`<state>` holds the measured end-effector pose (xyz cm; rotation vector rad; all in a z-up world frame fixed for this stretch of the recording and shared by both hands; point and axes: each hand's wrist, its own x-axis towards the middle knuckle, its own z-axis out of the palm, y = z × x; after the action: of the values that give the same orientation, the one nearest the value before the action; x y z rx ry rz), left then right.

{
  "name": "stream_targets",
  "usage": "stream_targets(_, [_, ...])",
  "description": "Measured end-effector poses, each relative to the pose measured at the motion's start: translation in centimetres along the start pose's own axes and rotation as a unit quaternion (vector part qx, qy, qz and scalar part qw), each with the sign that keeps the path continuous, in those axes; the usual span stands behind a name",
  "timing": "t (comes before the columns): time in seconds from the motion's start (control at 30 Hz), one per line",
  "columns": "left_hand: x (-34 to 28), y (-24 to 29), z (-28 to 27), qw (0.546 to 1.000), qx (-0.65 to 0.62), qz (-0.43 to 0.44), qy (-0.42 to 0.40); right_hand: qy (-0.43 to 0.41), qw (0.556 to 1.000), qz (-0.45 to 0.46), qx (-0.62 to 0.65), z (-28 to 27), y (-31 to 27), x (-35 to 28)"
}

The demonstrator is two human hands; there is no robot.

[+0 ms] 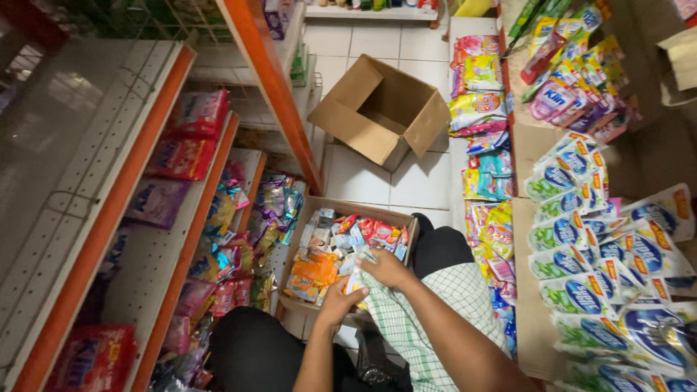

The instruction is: The person takes detergent pouches out of a cardboard box and places them onto a store shelf by hand.

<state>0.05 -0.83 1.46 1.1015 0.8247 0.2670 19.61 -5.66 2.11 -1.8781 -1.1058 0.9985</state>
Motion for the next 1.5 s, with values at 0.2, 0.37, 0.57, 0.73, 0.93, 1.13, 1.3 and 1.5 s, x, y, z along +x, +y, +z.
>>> stream_targets(0.2, [3.5, -3.7, -3.1, 0.977, -0.128, 0.065, 0.159, 0.146, 0.979, -0.113, -0.084, 1.5, 3.0, 1.4])
stream_targets(0.37, [2.4, -0.9, -1.8, 0.972, -0.224, -0.007, 0.074, 0.110, 0.988, 0.019, -0.105, 0.3, 0.0, 0.4])
stream_targets(0.57, [0.7, 1.1, -0.3, 0.986, -0.148, 0.055, 0.057, 0.092, 0.994, -0.052, 0.008, 0.5, 0.6, 0.5])
stream_targets(0.73, [0.0, 1.5, -0.1, 0.990, -0.132, 0.001, 0.049, 0.081, 0.994, -0.053, -0.056, -0.1, 0.0, 0.0])
stream_targets(0.93, [0.6, 0.6, -0.6, 0.991, -0.119, 0.031, 0.043, 0.031, 0.999, 0.024, -0.001, -1.0, -2.1, -0.5])
stream_targets(1.13, [0.3, 0.5, -0.7, 0.996, -0.069, 0.018, 0.056, -0.038, 0.996, -0.037, 0.074, 0.3, -0.1, 0.0])
stream_targets(1.3, [0.4, 0.8, -0.5, 0.994, -0.086, 0.042, 0.058, 0.030, 0.997, -0.023, -0.062, 0.5, 0.0, 0.0])
stream_targets(1.5, [1.3, -0.5, -2.0, 0.979, -0.145, 0.074, 0.125, -0.048, 0.997, -0.048, 0.044, -0.1, -0.8, -0.5])
